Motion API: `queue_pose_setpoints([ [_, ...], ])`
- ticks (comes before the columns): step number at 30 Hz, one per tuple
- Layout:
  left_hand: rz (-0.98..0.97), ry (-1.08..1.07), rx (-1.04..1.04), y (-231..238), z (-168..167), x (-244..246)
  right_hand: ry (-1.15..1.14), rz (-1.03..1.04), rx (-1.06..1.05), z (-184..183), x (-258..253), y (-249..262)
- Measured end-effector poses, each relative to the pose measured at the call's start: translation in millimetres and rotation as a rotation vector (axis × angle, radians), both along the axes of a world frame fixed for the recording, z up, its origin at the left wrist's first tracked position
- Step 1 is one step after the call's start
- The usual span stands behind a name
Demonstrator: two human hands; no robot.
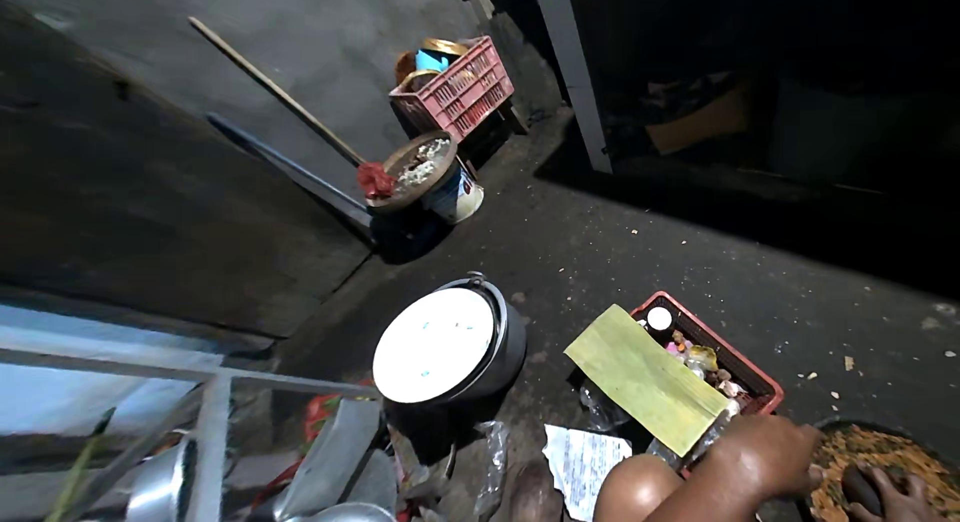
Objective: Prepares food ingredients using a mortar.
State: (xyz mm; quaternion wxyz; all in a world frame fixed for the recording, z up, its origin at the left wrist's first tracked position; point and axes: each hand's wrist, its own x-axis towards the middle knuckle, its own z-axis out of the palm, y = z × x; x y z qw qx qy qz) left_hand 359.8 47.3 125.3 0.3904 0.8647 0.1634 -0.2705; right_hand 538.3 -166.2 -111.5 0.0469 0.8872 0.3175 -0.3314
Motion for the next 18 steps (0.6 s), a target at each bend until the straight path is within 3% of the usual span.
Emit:
queue_pose_setpoints([
  [5,0.024,0.003,-0.003,-2,4,-3,0.035,-0.016,0.09,-7,6,1],
  [11,0.02,0.048,-0.023,-2,9,-6,0.32,-0.341,0.113,40,38,14],
  [18,0.034,-0.036,0.031,3,6,-17,0.206,-0.465,0.028,53,35,0],
])
